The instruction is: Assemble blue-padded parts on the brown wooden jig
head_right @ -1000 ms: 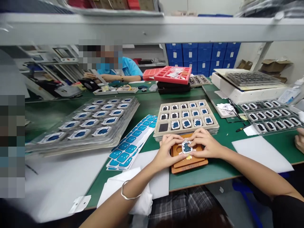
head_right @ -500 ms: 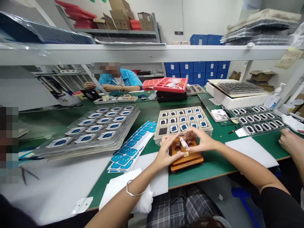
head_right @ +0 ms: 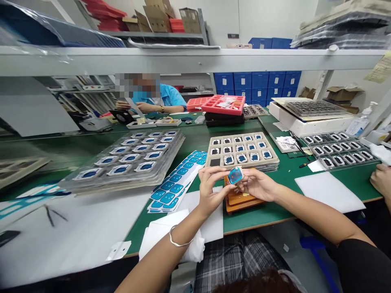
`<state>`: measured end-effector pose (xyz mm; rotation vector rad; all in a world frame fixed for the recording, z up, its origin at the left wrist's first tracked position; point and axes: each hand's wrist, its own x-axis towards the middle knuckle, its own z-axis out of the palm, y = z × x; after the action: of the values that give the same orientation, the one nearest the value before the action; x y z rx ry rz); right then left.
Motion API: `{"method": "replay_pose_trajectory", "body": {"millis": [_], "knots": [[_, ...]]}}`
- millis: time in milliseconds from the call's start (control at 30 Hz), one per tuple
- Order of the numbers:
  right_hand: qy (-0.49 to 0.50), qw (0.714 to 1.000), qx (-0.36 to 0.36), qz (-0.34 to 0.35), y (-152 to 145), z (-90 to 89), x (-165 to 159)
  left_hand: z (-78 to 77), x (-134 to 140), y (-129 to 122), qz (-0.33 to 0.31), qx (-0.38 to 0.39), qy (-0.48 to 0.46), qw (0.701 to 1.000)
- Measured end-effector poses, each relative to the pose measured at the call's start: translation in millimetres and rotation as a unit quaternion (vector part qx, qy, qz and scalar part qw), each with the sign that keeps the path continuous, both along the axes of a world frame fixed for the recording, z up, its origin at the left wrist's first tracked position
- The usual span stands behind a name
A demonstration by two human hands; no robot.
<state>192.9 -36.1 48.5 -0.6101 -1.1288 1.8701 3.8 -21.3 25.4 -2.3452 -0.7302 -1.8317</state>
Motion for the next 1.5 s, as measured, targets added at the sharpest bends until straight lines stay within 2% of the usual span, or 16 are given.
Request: {"method": "replay_pose_trajectory", "body": {"millis": [67,233,733,833,933,1033,1133,1233,1267,1333,1400,1500], "knots": [[-0.002,1.0,-0.014,0.003,2,-2.6,2,0.8,-1,-2,0.023,0.015,0.007,1.0],[-0.01,0.999,-0.039,-0.001,5,-7.2,4,3.5,-2,-5,0.033,0.068,0.012,0.997],[-0.046,0.998,0.009,-0.053,2,-13.0,6,-1.6,-3,-2,0.045,0.064,0.038,0.996],[-0.061,0.997,0.035,-0.03,-6,-9.3,5,-7.1,-1,-7,0.027,0.032,0.056,0.998],[-0.084,0.995,0.058,0.006,-9,-9.0,11,-13.0,5,-5,-0.005,-0.047,0.125,0.991],[-0.149,0.987,0.052,-0.039,-1,-11.8,18,-15.0,7,4,-0.031,-0.116,0.167,0.979],[-0.178,0.981,0.042,-0.071,3,-8.7,18,-11.5,7,7,-0.022,-0.134,0.117,0.984],[-0.196,0.973,0.059,-0.107,8,4.8,14,-6.6,6,6,-0.015,-0.183,0.022,0.983],[-0.202,0.968,0.083,-0.126,12,10.9,13,-5.7,5,7,-0.025,-0.207,-0.001,0.978],[-0.233,0.941,0.176,-0.17,24,23.2,13,-5.4,3,11,-0.059,-0.245,-0.016,0.967],[-0.283,0.89,0.292,-0.206,41,33.5,11,-6.3,2,15,-0.101,-0.262,0.008,0.96],[-0.335,0.839,0.374,-0.211,67,41.2,0,-6.3,1,14,-0.165,-0.256,0.083,0.949]]}}
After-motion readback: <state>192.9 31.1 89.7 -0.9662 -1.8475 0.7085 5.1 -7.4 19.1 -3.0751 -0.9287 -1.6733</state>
